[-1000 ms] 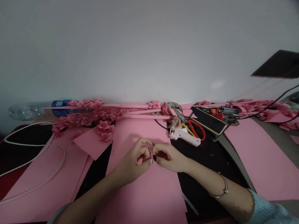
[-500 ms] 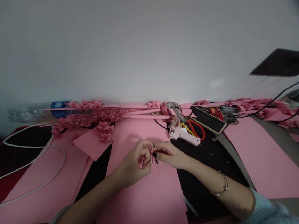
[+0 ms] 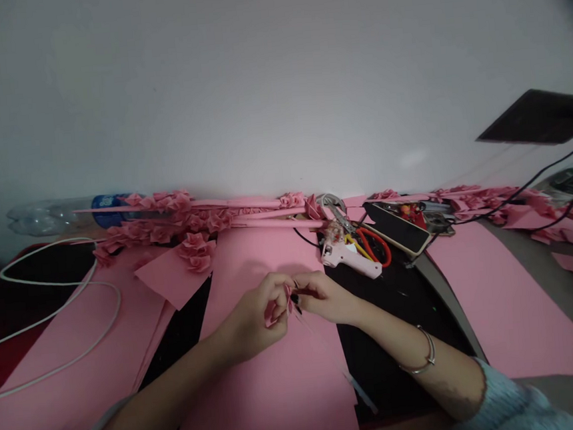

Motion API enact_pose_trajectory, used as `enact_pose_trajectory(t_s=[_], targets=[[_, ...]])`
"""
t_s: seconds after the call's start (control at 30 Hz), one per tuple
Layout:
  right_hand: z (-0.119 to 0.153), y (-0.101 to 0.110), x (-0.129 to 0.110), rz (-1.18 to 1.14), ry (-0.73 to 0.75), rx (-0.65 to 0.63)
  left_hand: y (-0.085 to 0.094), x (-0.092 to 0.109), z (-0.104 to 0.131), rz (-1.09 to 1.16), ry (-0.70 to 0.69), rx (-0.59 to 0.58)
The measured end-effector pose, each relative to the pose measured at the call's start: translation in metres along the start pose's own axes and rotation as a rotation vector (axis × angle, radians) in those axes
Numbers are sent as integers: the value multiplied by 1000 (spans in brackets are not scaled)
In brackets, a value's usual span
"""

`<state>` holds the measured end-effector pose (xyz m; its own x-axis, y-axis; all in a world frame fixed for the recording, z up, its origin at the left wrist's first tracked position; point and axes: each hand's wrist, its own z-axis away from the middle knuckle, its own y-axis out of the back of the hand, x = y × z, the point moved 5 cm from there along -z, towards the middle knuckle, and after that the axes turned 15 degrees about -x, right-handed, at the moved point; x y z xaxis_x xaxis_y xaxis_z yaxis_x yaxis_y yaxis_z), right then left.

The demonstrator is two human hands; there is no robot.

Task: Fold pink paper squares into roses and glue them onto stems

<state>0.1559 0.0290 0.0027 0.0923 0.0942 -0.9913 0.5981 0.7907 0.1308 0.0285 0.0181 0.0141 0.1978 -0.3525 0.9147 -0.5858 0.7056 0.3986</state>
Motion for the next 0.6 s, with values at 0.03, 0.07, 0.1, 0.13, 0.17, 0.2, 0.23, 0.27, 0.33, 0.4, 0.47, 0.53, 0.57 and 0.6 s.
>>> enact_pose_trajectory(t_s=[0.03,0.07,0.1,0.13,0.17,0.2,0.23,0.27,0.33,0.4,0.47,0.53,0.57,0.6], targets=[[0,0,0,1,-1,2,0,0,0,-2,-2,0],[0,0,1,0,-1,3,0,0,0,-1,-5,-1],[0,0,1,2,-3,3,0,1,0,3,-8,-1],[0,0,0,4,-5,3,0,1,-1,8,-8,-3],[0,0,0,8,-9,1,0,0,-1,16,-6,-4],[0,0,-1,13,-11,-1,0,0,-1,24,-4,-7],[0,0,-1,19,-14,-3,0,0,-1,28,-3,-5],[0,0,-1,24,-15,-4,0,-1,-1,29,-3,-5],[0,0,-2,31,-17,-9,0,-2,-1,23,-7,-6],[0,0,-1,40,-21,-10,-2,-4,0,13,-11,-16],[0,0,0,60,-27,-7,-3,-7,1,0,-11,-29],[0,0,0,91,-29,-4,-3,-8,1,-12,-12,-40],[0,0,0,107,-27,-2,-4,-8,1,-19,-10,-44],[0,0,0,121,-24,3,-3,-7,1,-25,-6,-46]])
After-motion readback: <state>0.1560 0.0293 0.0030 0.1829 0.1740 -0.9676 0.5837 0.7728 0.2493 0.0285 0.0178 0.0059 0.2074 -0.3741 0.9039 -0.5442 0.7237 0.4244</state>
